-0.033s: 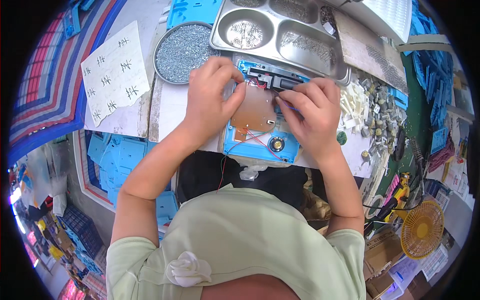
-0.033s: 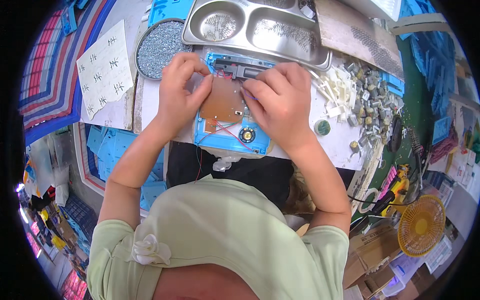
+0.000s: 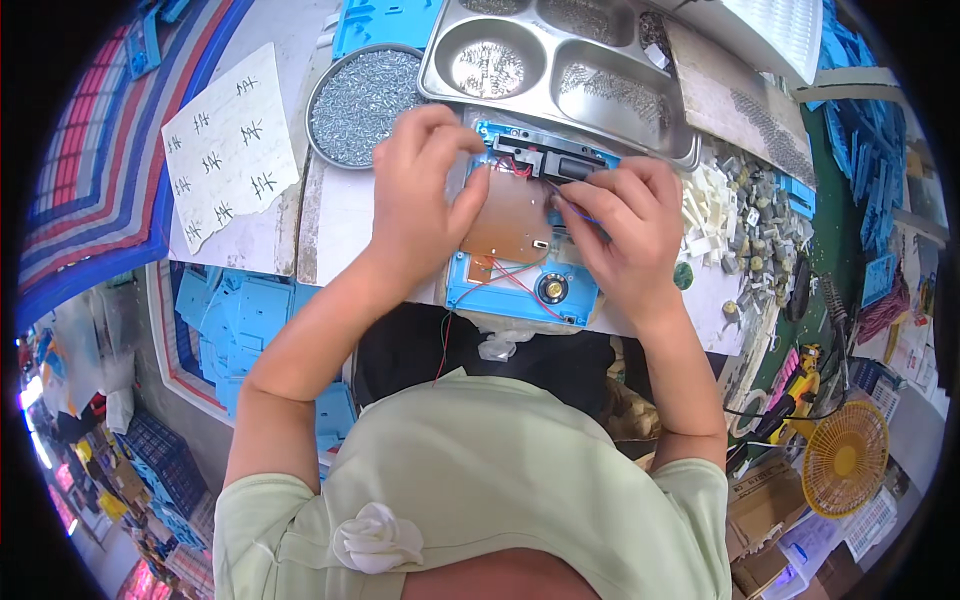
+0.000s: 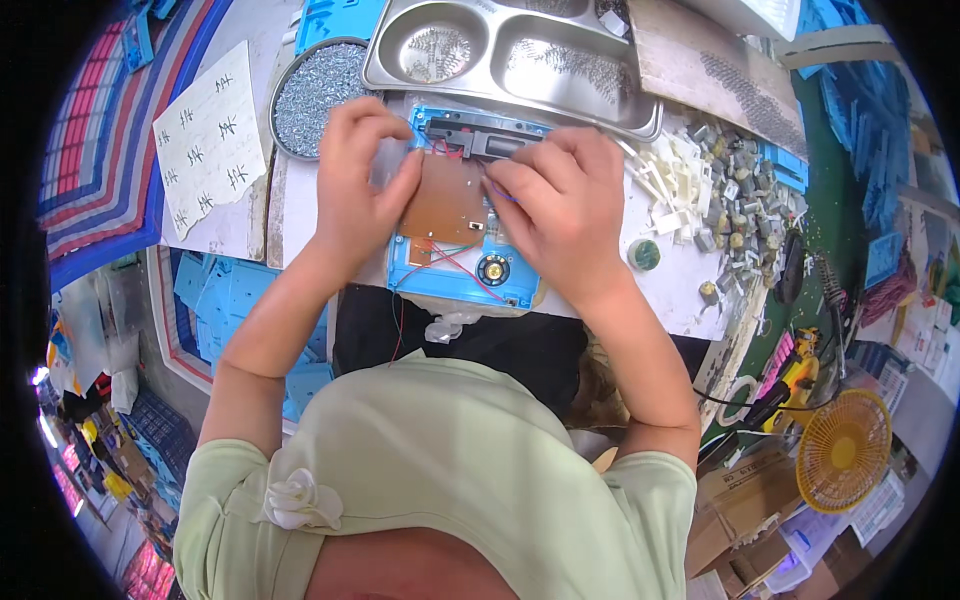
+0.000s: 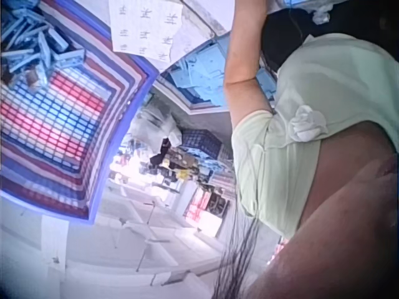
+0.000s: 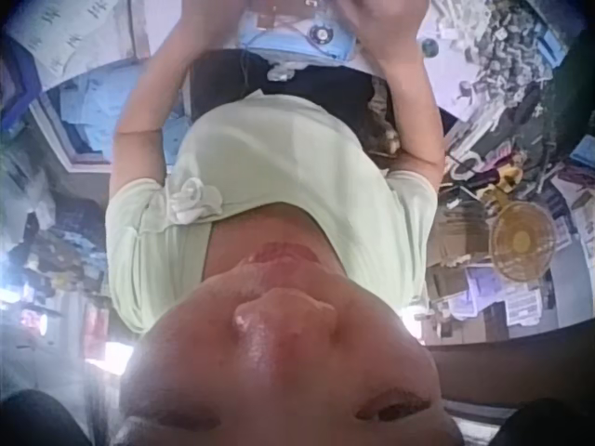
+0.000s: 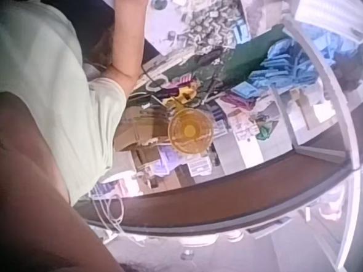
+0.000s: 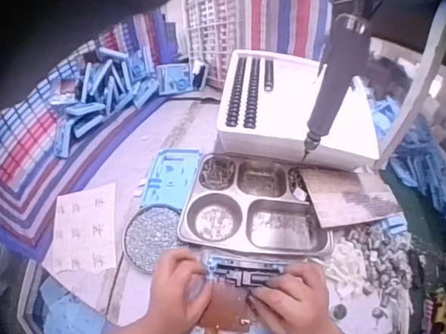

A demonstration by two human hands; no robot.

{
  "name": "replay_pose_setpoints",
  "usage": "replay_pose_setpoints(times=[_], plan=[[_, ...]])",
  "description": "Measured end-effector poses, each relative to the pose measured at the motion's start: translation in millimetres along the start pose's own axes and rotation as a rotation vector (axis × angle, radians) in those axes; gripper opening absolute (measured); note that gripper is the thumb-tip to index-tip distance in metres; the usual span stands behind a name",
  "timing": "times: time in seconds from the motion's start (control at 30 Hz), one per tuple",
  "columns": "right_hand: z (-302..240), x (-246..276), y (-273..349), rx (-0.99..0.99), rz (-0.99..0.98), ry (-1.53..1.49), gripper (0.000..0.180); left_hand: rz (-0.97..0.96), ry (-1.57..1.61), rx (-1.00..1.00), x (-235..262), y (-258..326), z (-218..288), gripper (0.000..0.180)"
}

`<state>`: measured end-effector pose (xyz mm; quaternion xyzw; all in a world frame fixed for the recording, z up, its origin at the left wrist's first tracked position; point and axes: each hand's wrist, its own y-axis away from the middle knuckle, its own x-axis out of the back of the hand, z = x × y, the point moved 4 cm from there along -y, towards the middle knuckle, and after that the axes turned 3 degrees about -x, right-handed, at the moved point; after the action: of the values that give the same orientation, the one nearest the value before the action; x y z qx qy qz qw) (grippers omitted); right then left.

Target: Assembling the internal components of an electronic device, including soldering wires and securing the plastic casing with screws.

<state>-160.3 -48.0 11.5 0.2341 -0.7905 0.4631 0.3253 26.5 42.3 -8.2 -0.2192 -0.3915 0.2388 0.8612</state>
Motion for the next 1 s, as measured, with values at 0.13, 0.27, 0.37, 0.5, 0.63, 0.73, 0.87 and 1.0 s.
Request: replay_pose_setpoints(times=[0.13, 0.27, 0.37, 0.5, 0.63, 0.73, 0.87, 1.0], plan=[[6.5, 3.4, 9.1, -0.032, 0.099, -0.116, 0.023, 0.044, 0.251, -0.066, 10.9, -0.1, 48.8, 0.032], [6.2, 7.4, 7.8, -0.107, 0.100, -0.189, 0.019, -0.260, 0.349, 0.072, -17.4, -9.4, 42.4, 0.033], [7.7, 10.3, 4.0, -0.109, 0.109, -0.206, 0.016, -0.339, 0.390, 0.099, -29.2, -14.3, 35.3, 0.028], [12.1, 16.4, 1.2, -0.126, 0.112, -0.211, 0.016, -0.373, 0.481, 0.172, -33.6, -19.4, 34.6, 0.023], [17.5, 21.2, 3.9, -0.158, 0.098, -0.239, 0.017, -0.418, 0.473, 0.185, -36.2, -21.8, 32.0, 0.018], [23.4, 26.6, 11.1, -0.173, 0.085, -0.241, 0.017, -0.336, 0.418, -0.013, -37.3, -25.1, 34.4, 0.015], [28.6, 52.8, 35.6, -0.305, 0.146, -0.179, 0.016, -0.334, 0.307, -0.114, -37.4, -23.1, 41.2, 0.016], [65.3, 148.5, 137.0, -0.768, 0.555, -0.090, 0.010, -0.301, 0.254, -0.130, -37.1, -22.6, 43.6, 0.012]])
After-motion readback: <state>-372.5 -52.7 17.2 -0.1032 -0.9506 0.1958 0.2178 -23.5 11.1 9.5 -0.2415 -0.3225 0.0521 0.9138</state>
